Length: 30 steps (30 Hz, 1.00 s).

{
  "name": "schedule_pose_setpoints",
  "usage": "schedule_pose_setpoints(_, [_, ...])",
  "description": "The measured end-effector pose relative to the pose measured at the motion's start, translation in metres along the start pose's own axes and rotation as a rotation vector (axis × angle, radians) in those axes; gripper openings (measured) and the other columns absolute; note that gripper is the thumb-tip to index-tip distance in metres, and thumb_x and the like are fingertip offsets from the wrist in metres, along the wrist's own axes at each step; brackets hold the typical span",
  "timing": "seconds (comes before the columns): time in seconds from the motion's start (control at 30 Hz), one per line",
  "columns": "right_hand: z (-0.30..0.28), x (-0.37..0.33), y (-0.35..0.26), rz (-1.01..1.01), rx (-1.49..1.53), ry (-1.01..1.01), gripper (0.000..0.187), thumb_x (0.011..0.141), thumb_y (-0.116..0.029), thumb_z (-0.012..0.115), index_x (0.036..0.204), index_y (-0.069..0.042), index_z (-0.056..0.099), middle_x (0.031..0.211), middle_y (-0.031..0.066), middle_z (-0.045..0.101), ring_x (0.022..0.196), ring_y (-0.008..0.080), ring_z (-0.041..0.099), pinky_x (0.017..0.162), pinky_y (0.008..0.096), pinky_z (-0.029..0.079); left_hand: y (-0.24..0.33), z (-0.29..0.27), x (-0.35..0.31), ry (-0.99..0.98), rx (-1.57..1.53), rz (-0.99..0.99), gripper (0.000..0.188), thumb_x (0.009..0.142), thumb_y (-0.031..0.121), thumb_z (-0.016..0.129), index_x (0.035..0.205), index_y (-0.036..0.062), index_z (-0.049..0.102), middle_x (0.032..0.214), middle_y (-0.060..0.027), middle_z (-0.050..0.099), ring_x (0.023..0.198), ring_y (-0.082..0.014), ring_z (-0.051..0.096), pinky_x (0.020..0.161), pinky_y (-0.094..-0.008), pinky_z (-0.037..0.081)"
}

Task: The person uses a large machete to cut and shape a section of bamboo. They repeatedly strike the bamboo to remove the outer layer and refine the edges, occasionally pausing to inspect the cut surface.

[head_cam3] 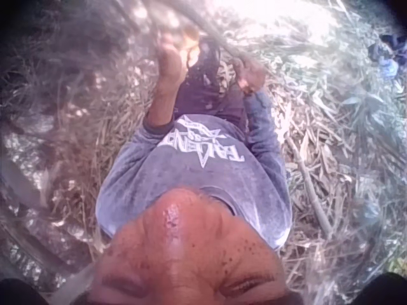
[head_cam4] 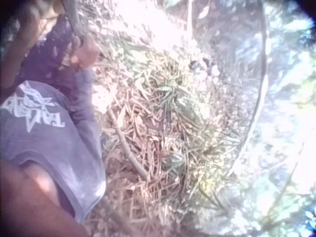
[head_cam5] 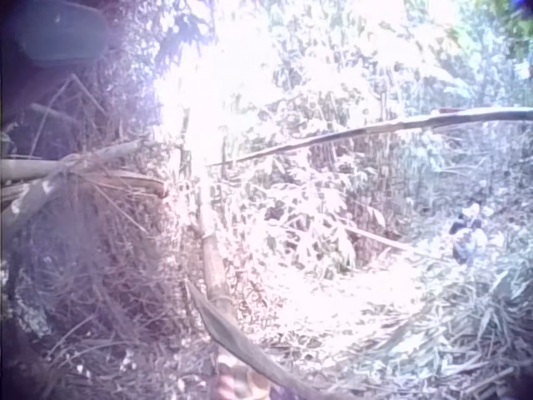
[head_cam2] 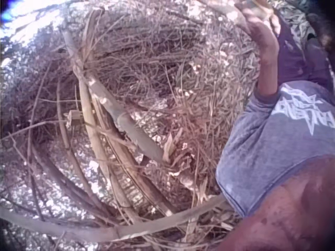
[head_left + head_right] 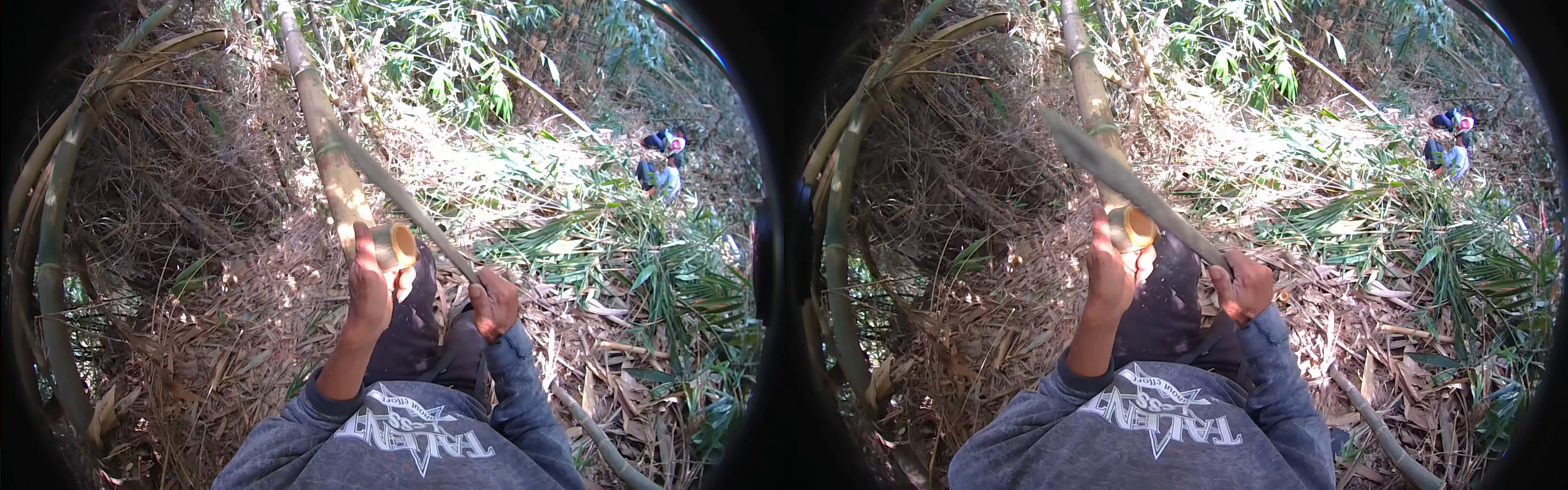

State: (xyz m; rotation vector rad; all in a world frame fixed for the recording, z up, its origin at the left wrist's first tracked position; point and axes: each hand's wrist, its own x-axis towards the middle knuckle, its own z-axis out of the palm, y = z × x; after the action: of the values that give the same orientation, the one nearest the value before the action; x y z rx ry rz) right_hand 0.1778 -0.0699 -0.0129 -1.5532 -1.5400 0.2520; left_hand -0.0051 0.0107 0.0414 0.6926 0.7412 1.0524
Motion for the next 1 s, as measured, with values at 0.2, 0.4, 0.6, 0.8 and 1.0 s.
schedule_pose_setpoints(0.2, [0.001,0.012,-0.017,-0.212,-0.052,-0.020,0.049,0.082,-0.052,0.064,0.072,-0.004,0.056,0.059,0.0114,0.051,0.048,0.0296,0.055,0.046,0.0390,0.043,-0.008,-0.002,-0.005,-0.017,0.156,0.156,0.047,0.100,0.047,0.032,0.108,0.0049,0.052,0.078,-0.0041,0.057,0.054,-0.0089,0.049,0.044,-0.0230,0.038])
schedule_pose_setpoints(0.4, [-0.001,0.016,-0.015,-0.318,-0.132,-0.032,0.053,0.081,-0.055,0.064,0.070,-0.004,0.054,0.059,0.0108,0.049,0.046,0.0285,0.054,0.043,0.0386,0.041,-0.016,-0.005,0.000,-0.120,0.041,0.207,0.040,0.098,0.042,0.041,0.114,0.0060,0.047,0.093,-0.0036,0.057,0.079,-0.0097,0.059,0.063,-0.0222,0.049])
schedule_pose_setpoints(0.6, [0.001,0.018,-0.012,-0.315,-0.093,-0.060,0.052,0.083,-0.054,0.062,0.070,-0.004,0.054,0.059,0.0105,0.049,0.046,0.0291,0.053,0.044,0.0390,0.041,-0.019,-0.016,0.002,-0.075,0.713,0.557,0.026,0.091,0.019,0.054,0.111,0.0027,0.048,0.091,-0.0056,0.056,0.080,-0.0111,0.057,0.068,-0.0245,0.049])
schedule_pose_setpoints(0.8, [0.029,-0.037,0.114,0.173,-0.424,-0.019,0.044,0.095,-0.042,0.047,0.082,-0.003,0.063,0.063,0.0171,0.056,0.054,0.0330,0.057,0.053,0.0462,0.042,0.023,0.007,-0.027,-0.030,0.358,0.577,0.029,0.092,0.023,0.051,0.112,0.0022,0.048,0.088,-0.0063,0.056,0.068,-0.0103,0.055,0.047,-0.0218,0.045])
schedule_pose_setpoints(1.0, [0.014,-0.059,0.086,0.446,-0.014,0.042,0.050,0.097,-0.043,0.039,0.083,0.000,0.061,0.058,0.0182,0.051,0.053,0.0332,0.051,0.055,0.0452,0.038,0.018,-0.007,0.005,-0.066,-0.021,0.180,0.043,0.097,0.041,0.032,0.113,0.0048,0.050,0.083,-0.0053,0.058,0.059,-0.0074,0.051,0.042,-0.0206,0.035])
